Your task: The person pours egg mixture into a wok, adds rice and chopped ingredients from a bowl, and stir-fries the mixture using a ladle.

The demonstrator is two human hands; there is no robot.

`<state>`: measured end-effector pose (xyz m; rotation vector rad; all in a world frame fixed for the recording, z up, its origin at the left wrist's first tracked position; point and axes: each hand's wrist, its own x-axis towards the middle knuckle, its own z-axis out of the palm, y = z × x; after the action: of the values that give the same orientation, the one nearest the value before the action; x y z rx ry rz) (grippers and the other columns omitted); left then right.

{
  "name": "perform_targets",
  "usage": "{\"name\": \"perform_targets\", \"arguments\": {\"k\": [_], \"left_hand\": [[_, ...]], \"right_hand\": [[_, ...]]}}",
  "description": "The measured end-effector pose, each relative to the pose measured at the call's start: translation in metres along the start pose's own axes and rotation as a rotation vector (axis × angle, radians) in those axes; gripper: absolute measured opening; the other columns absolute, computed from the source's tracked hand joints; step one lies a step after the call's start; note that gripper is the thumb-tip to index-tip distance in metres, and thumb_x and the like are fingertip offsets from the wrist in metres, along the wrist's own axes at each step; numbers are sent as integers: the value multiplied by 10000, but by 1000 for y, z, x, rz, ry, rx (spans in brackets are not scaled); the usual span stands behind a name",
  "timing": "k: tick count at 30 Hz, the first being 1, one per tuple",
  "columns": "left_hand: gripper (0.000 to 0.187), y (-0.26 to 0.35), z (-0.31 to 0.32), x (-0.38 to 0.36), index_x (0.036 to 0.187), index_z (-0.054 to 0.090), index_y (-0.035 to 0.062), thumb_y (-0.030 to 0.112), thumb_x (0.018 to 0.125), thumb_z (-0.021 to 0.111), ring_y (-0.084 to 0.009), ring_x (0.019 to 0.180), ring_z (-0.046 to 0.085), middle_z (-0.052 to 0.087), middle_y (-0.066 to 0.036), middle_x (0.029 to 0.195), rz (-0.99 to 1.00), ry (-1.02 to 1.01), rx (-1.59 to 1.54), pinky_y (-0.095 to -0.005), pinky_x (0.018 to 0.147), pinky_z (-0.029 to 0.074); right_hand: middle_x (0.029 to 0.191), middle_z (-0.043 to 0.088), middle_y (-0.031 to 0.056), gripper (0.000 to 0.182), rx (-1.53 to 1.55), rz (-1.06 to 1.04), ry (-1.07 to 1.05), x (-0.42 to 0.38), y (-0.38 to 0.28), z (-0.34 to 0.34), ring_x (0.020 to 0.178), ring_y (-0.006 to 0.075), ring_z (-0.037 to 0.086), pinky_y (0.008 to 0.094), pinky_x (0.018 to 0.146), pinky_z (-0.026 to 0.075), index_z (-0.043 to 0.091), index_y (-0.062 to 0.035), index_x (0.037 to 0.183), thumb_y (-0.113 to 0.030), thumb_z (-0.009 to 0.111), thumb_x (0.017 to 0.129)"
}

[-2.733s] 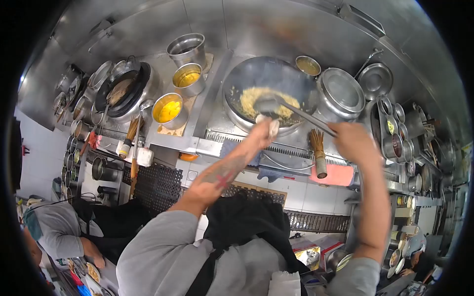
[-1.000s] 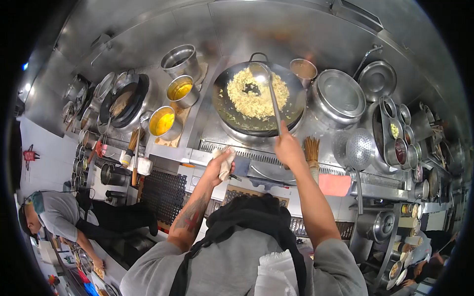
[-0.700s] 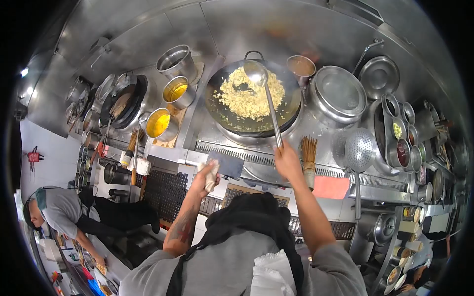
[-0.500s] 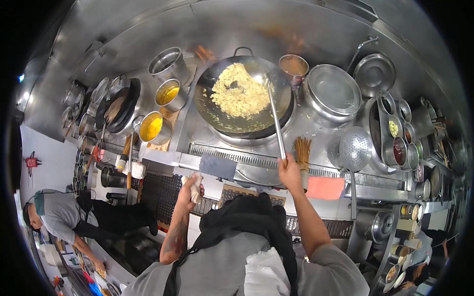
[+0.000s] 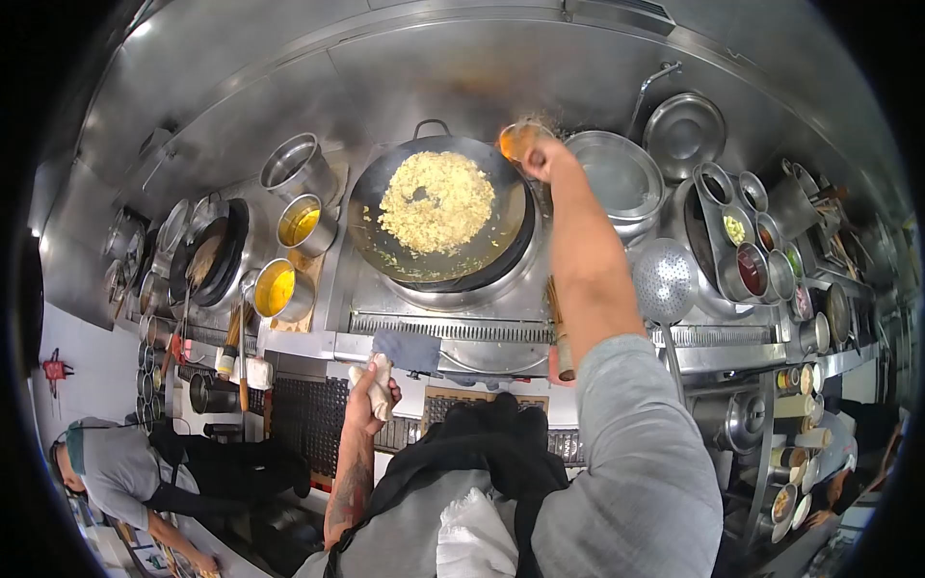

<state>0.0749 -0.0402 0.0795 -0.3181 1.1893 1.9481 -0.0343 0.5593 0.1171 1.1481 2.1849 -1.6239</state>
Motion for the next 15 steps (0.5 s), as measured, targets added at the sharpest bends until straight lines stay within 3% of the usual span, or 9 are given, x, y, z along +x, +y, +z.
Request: {"name": "perform_targets", "arguments": {"k": [1, 3, 5, 7, 9, 11, 13, 14, 15], "left_hand": [[352, -2, 3, 2, 1123, 540, 13, 295, 923, 603, -171, 647, 574, 587, -76, 767, -3, 3, 5, -329, 624, 508], [350, 0, 13, 3, 1138, 534, 6, 271, 920, 603, -171, 659, 578, 594, -82, 796, 17, -42, 47, -336, 637, 516], [350, 6, 16, 12, 1152, 527, 0, 246, 916, 604, -170, 671, 582, 602, -89, 824, 40, -87, 79, -343, 649, 524], [355, 8, 7, 20, 1175, 518, -2, 225, 914, 596, -194, 717, 608, 609, -110, 883, -96, -151, 92, -350, 672, 532], [378, 8, -1, 30, 1234, 488, -7, 182, 911, 543, -226, 770, 633, 623, -138, 936, -133, -149, 76, -361, 685, 537], [415, 15, -1, 34, 1280, 459, -6, 144, 893, 479, -255, 793, 643, 645, -164, 971, -145, -236, 123, -372, 687, 540], [455, 18, 0, 40, 1308, 435, -3, 129, 873, 441, -265, 798, 644, 653, -183, 1015, -148, -267, 138, -366, 689, 543], [452, 16, -3, 48, 1310, 436, 0, 132, 877, 441, -262, 800, 644, 653, -183, 1024, -150, -312, 129, -356, 682, 538], [450, 14, -3, 55, 1311, 437, 3, 134, 880, 441, -260, 802, 644, 654, -182, 1032, -149, -358, 119, -345, 676, 533]], "right_hand": [[838, 658, 243, 224, -279, -63, 51, -9, 11, 4, 716, 288, 661, 437, 615, 530, 665, 37, 858, -80, 476, 830], [932, 665, 272, 253, -871, -140, 208, -102, 1, 29, 822, 319, 690, 432, 701, 551, 685, 64, 908, -82, 495, 825], [1036, 640, 299, 396, -866, -278, 586, -132, 12, 41, 960, 404, 654, 466, 828, 525, 585, 104, 1153, -104, 532, 821], [1021, 648, 287, 532, -754, -259, 651, -184, 11, 61, 936, 426, 646, 490, 836, 511, 443, 103, 1311, -90, 536, 824], [1031, 642, 295, 632, -726, -382, 685, -224, 29, 80, 908, 439, 644, 506, 828, 503, 312, 46, 1417, -96, 533, 843], [942, 664, 240, 588, -527, -393, 622, -291, 31, 116, 740, 355, 673, 458, 672, 539, 333, -15, 1433, -121, 523, 886], [815, 638, 140, 576, 26, -262, 437, -339, 33, 155, 595, 221, 627, 373, 511, 512, 317, -70, 1461, -168, 510, 927], [815, 638, 140, 576, 22, -255, 442, -328, 45, 164, 595, 221, 627, 373, 511, 512, 317, -70, 1461, -168, 510, 927], [776, 604, 96, 564, 552, -232, 195, -304, 67, 175, 558, 170, 581, 334, 459, 473, 320, -70, 1462, -178, 504, 940]]}}
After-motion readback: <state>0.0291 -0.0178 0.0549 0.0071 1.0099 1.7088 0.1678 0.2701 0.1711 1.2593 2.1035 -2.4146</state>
